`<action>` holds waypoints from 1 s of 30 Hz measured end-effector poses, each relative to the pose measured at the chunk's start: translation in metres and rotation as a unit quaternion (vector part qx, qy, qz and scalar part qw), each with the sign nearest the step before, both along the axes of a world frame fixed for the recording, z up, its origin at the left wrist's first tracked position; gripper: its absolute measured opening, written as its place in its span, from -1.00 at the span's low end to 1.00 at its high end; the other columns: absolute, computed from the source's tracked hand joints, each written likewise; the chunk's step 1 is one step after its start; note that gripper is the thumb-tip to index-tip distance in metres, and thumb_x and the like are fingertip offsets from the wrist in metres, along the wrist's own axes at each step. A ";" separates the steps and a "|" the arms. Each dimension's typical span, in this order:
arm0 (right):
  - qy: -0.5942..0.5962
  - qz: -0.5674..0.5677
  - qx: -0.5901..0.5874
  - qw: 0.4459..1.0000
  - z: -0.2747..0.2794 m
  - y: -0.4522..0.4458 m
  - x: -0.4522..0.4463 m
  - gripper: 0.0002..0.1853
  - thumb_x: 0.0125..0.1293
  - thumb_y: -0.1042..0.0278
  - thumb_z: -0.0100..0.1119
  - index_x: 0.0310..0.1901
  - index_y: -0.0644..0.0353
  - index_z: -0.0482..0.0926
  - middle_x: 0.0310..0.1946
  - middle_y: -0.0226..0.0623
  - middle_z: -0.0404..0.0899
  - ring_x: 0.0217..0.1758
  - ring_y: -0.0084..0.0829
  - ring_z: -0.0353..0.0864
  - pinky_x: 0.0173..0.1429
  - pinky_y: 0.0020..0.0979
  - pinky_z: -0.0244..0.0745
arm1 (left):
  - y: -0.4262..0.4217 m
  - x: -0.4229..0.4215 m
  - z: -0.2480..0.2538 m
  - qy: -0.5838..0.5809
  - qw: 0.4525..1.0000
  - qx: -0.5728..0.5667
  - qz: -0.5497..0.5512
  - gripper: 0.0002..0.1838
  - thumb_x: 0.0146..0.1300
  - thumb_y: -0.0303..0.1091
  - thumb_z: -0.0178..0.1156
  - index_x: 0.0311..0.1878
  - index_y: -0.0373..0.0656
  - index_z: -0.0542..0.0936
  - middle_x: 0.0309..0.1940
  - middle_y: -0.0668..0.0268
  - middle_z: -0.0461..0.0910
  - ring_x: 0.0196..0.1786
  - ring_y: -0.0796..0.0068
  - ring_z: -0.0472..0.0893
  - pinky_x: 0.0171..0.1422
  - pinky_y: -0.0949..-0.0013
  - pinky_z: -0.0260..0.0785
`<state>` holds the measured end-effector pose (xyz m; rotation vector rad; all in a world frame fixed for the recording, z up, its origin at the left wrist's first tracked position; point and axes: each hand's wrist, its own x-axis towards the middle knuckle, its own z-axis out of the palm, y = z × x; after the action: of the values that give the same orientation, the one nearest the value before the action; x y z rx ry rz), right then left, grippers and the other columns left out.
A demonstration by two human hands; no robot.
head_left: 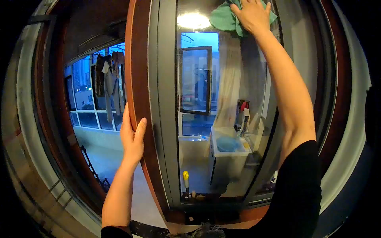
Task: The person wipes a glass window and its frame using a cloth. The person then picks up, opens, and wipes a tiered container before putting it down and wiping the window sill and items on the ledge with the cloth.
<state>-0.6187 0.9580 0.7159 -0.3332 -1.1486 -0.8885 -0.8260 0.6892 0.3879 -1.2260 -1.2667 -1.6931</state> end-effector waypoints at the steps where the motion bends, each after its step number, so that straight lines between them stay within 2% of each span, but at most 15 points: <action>1: 0.003 -0.001 -0.002 1.000 -0.004 -0.002 -0.007 -0.42 0.36 -0.06 0.13 0.22 0.23 0.57 0.29 0.10 0.49 0.36 0.14 0.40 0.47 0.17 0.21 | 0.001 0.000 -0.001 -0.008 1.000 -0.003 -0.008 -0.32 0.46 -0.38 0.22 0.56 -0.33 0.23 0.37 0.07 0.48 0.38 0.28 0.49 0.49 0.30 0.25; 3: -0.070 0.048 -0.030 0.996 -0.034 -0.002 -0.030 -0.47 0.35 -0.04 0.14 0.16 0.22 0.63 0.28 0.11 0.48 0.34 0.12 0.41 0.47 0.17 0.21 | 0.002 -0.004 -0.003 -0.010 1.000 0.005 -0.020 -0.32 0.46 -0.38 0.22 0.56 -0.33 0.23 0.37 0.08 0.48 0.38 0.29 0.48 0.49 0.30 0.24; 5: -0.191 0.033 0.003 0.981 -0.113 -0.016 -0.050 -0.28 0.31 0.00 0.17 0.53 -0.34 0.32 0.64 -0.31 0.10 0.70 0.02 -0.02 0.65 0.36 -0.25 | 0.004 -0.005 -0.004 -0.014 0.999 0.013 -0.032 -0.32 0.47 -0.37 0.22 0.56 -0.33 0.23 0.37 0.09 0.47 0.38 0.29 0.47 0.50 0.30 0.23; 8: -0.493 -0.004 -0.024 0.870 -0.263 -0.055 -0.036 -0.10 0.21 -0.12 0.29 0.59 -0.21 0.21 0.67 -0.20 0.00 0.71 0.14 -0.11 0.63 0.41 -0.29 | 0.003 -0.002 -0.003 -0.015 1.000 0.010 0.005 -0.32 0.47 -0.35 0.23 0.56 -0.32 0.23 0.39 0.10 0.45 0.40 0.31 0.45 0.51 0.30 0.21; 10: -0.628 0.012 0.066 0.775 -0.337 -0.038 -0.031 -0.11 0.20 -0.06 0.31 0.58 -0.16 0.23 0.65 -0.23 0.04 0.71 0.10 -0.10 0.64 0.28 -0.01 | 0.001 -0.001 -0.003 -0.018 1.000 0.003 0.010 -0.31 0.47 -0.35 0.24 0.56 -0.32 0.23 0.39 0.10 0.44 0.39 0.31 0.45 0.51 0.29 0.22; 14: -0.681 -0.020 0.079 0.728 -0.282 -0.025 -0.022 -0.11 0.17 -0.04 0.34 0.56 -0.30 0.24 0.65 -0.36 0.04 0.72 0.01 -0.08 0.66 0.02 0.19 | 0.004 -0.006 -0.005 -0.018 1.000 0.016 -0.002 -0.32 0.48 -0.34 0.23 0.56 -0.32 0.23 0.38 0.09 0.45 0.39 0.30 0.45 0.50 0.29 0.22; 16: -0.552 0.040 -0.042 0.832 -0.198 -0.006 -0.014 -0.14 0.18 0.12 0.31 0.56 -0.37 0.24 0.65 -0.48 0.05 0.74 -0.18 -0.09 0.71 -0.06 0.07 | 0.004 -0.005 -0.003 -0.018 1.000 0.015 -0.003 -0.32 0.48 -0.35 0.23 0.56 -0.33 0.23 0.38 0.08 0.46 0.39 0.30 0.45 0.50 0.29 0.22; 17: -0.454 0.074 -0.078 0.885 -0.147 0.000 -0.005 -0.17 0.19 0.14 0.30 0.54 -0.26 0.29 0.63 -0.35 0.11 0.72 -0.12 -0.04 0.72 -0.04 0.00 | 0.003 -0.005 -0.005 -0.021 1.000 0.013 -0.003 -0.32 0.48 -0.35 0.23 0.56 -0.34 0.23 0.38 0.08 0.46 0.39 0.30 0.45 0.51 0.29 0.22; 18: -0.302 0.062 0.052 0.950 -0.094 0.033 -0.006 -0.24 0.22 0.09 0.27 0.50 -0.12 0.36 0.60 -0.21 0.17 0.69 -0.08 0.02 0.73 -0.04 -0.09 | 0.004 -0.006 -0.006 -0.024 1.000 0.011 -0.004 -0.32 0.48 -0.35 0.23 0.56 -0.34 0.23 0.38 0.08 0.46 0.39 0.30 0.45 0.51 0.29 0.22; 19: -0.289 0.125 -0.080 0.946 -0.053 0.023 0.022 -0.32 0.28 0.04 0.23 0.45 -0.01 0.43 0.58 -0.12 0.20 0.67 0.02 0.05 0.71 0.08 -0.18 | 0.004 -0.008 -0.006 -0.014 1.000 0.016 -0.001 -0.32 0.48 -0.35 0.23 0.55 -0.35 0.24 0.38 0.07 0.45 0.39 0.30 0.45 0.51 0.29 0.21; 21: -0.080 0.083 -0.095 0.989 -0.008 0.039 0.032 -0.47 0.35 -0.07 0.16 0.10 0.24 0.66 0.29 0.09 0.48 0.36 0.13 0.39 0.47 0.19 0.20 | 0.004 -0.008 -0.005 -0.002 1.000 0.020 0.000 -0.32 0.48 -0.35 0.23 0.55 -0.36 0.24 0.39 0.07 0.45 0.40 0.30 0.45 0.51 0.29 0.21; 24: -0.038 0.003 -0.076 0.996 -0.039 0.040 0.014 -0.48 0.40 -0.01 0.14 0.21 0.22 0.59 0.33 0.05 0.44 0.42 0.12 0.34 0.49 0.21 0.17 | 0.003 -0.005 -0.004 -0.010 0.999 0.020 -0.027 -0.34 0.49 -0.34 0.22 0.54 -0.37 0.26 0.41 0.07 0.43 0.41 0.31 0.44 0.53 0.28 0.20; 25: -0.059 -0.023 -0.037 0.997 -0.072 0.053 0.001 -0.35 0.33 0.01 0.20 0.44 -0.01 0.44 0.60 -0.14 0.15 0.67 0.07 0.02 0.66 0.22 -0.16 | 0.003 -0.006 -0.003 -0.009 0.999 0.019 -0.034 -0.34 0.49 -0.34 0.22 0.54 -0.37 0.26 0.41 0.07 0.43 0.41 0.31 0.44 0.53 0.28 0.20; 28: -0.296 0.025 -0.068 0.953 -0.218 -0.006 0.009 -0.10 0.14 -0.01 0.35 0.57 -0.43 0.23 0.64 -0.20 0.07 0.71 0.17 -0.13 0.60 0.46 -0.21 | 0.003 -0.003 -0.001 -0.020 0.999 0.021 -0.025 -0.33 0.49 -0.33 0.22 0.54 -0.37 0.25 0.42 0.07 0.43 0.44 0.28 0.43 0.55 0.27 0.19; 30: -0.494 0.020 -0.061 0.867 -0.319 -0.008 0.018 -0.10 0.09 0.04 0.37 0.54 -0.46 0.27 0.63 -0.29 0.10 0.71 0.11 -0.07 0.61 0.42 -0.18 | 0.005 -0.004 -0.002 -0.016 0.999 0.028 -0.025 -0.34 0.49 -0.33 0.22 0.54 -0.37 0.26 0.42 0.07 0.43 0.44 0.28 0.43 0.55 0.27 0.18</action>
<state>-0.6005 0.9497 0.3973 0.0858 -2.1575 -0.9681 -0.8301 0.6945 0.3856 -1.2111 -1.2092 -1.7785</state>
